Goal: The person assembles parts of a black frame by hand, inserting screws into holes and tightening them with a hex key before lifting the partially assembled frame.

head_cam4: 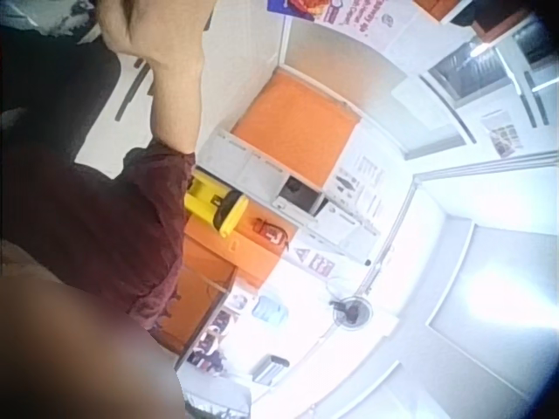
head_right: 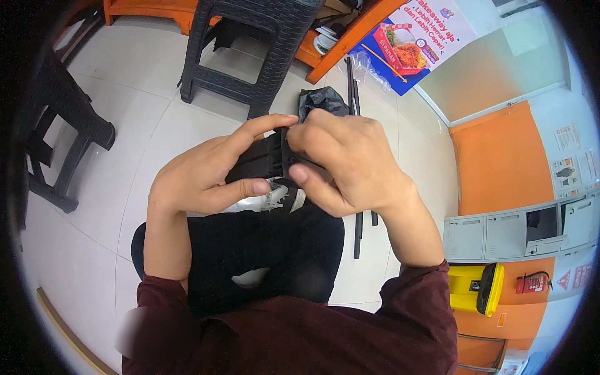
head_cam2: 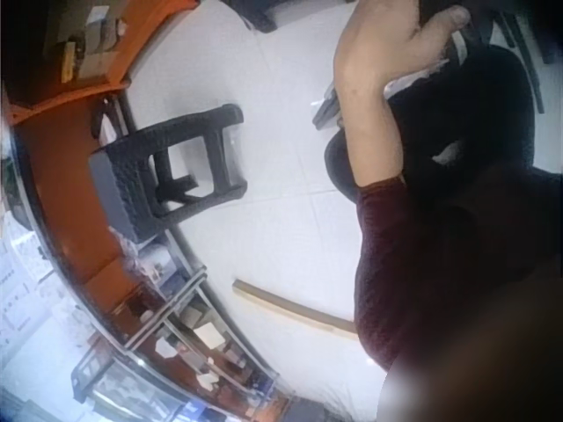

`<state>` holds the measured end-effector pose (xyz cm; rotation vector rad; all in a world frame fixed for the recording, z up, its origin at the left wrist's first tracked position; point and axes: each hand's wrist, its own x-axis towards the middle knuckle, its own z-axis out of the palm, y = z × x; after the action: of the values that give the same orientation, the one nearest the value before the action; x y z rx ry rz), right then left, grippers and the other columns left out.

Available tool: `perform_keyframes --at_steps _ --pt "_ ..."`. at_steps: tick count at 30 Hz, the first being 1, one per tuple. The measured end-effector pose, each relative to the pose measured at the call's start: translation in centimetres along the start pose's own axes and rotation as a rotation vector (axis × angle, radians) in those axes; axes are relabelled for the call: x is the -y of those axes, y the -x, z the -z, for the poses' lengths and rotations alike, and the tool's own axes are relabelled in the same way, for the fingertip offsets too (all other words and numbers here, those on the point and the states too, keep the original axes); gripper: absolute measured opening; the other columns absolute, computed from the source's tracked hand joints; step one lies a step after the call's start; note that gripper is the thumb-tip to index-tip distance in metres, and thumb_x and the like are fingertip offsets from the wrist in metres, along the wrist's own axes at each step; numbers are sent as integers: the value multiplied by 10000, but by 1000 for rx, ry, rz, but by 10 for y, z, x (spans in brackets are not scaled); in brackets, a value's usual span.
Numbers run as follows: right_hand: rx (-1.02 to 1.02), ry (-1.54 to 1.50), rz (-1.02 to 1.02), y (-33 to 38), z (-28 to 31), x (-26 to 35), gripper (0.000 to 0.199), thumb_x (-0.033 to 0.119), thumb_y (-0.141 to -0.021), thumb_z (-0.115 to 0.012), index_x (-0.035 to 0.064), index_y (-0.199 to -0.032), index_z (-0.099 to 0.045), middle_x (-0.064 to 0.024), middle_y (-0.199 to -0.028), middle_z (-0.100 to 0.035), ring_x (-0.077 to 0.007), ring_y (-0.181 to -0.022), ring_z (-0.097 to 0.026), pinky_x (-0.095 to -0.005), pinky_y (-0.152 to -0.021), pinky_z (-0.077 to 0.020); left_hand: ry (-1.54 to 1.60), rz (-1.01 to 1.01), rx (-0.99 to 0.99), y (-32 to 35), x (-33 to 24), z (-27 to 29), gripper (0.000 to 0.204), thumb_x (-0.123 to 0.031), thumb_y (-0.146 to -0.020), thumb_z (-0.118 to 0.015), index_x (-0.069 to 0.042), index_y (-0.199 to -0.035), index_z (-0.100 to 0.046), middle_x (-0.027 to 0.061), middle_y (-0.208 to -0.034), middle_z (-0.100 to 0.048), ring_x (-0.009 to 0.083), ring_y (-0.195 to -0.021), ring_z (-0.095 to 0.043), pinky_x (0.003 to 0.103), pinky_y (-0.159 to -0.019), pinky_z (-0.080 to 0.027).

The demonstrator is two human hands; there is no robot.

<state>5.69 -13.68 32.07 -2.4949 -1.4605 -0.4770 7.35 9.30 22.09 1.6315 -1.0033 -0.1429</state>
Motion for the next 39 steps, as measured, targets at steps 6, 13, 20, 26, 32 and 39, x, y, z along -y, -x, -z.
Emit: perform_keyframes --at_steps 6,13,20,26,32,39 --pt "186 33 -4 6 6 0 149 214 -865 -661 99 -887 -568 -80 -773 -518 -301 -591 -563 -396 -528 -445 58 25 20 1 -2 0 916 -563 -865 -727 -85 -1554 -359 132 -893 -684 313 -778 -696 382 -715 -485" --pt "110 14 17 -5 3 4 159 179 -862 -637 98 -786 -523 -80 -719 -508 -298 -555 -550 -402 -503 -427 61 58 18 2 -2 3 926 -577 -865 -724 -98 -1566 -355 128 -885 -689 309 -772 -692 374 -700 -472" --pt "109 20 41 -4 5 -5 171 185 -839 -672 90 -804 -535 -94 -764 -520 -296 -584 -556 -393 -508 -429 22 37 -1 4 -2 3 868 -462 -884 -731 -97 -1573 -348 130 -882 -682 323 -786 -683 380 -724 -472" --pt "96 75 66 -1 -3 -1 208 194 -878 -688 89 -789 -531 -94 -747 -514 -319 -589 -557 -400 -515 -437 -1 -71 -14 5 6 1 838 -404 -899 -720 -92 -1578 -341 200 -1147 -673 333 -1006 -702 384 -869 -503" --pt "34 108 30 0 -6 2 196 265 -941 -667 108 -872 -572 -86 -735 -530 -306 -609 -582 -403 -523 -432 -20 -118 -20 4 11 -2 842 -428 -905 -724 -61 -1567 -355 211 -1405 -585 351 -1207 -659 420 -996 -501" --pt "62 1 -2 7 -5 1 186 182 -1001 -553 27 -899 -564 -104 -713 -497 -296 -565 -522 -375 -518 -395 -27 -183 -45 1 17 -5 793 -408 -912 -717 -54 -1546 -397 234 -1312 -633 348 -1156 -688 400 -953 -508"
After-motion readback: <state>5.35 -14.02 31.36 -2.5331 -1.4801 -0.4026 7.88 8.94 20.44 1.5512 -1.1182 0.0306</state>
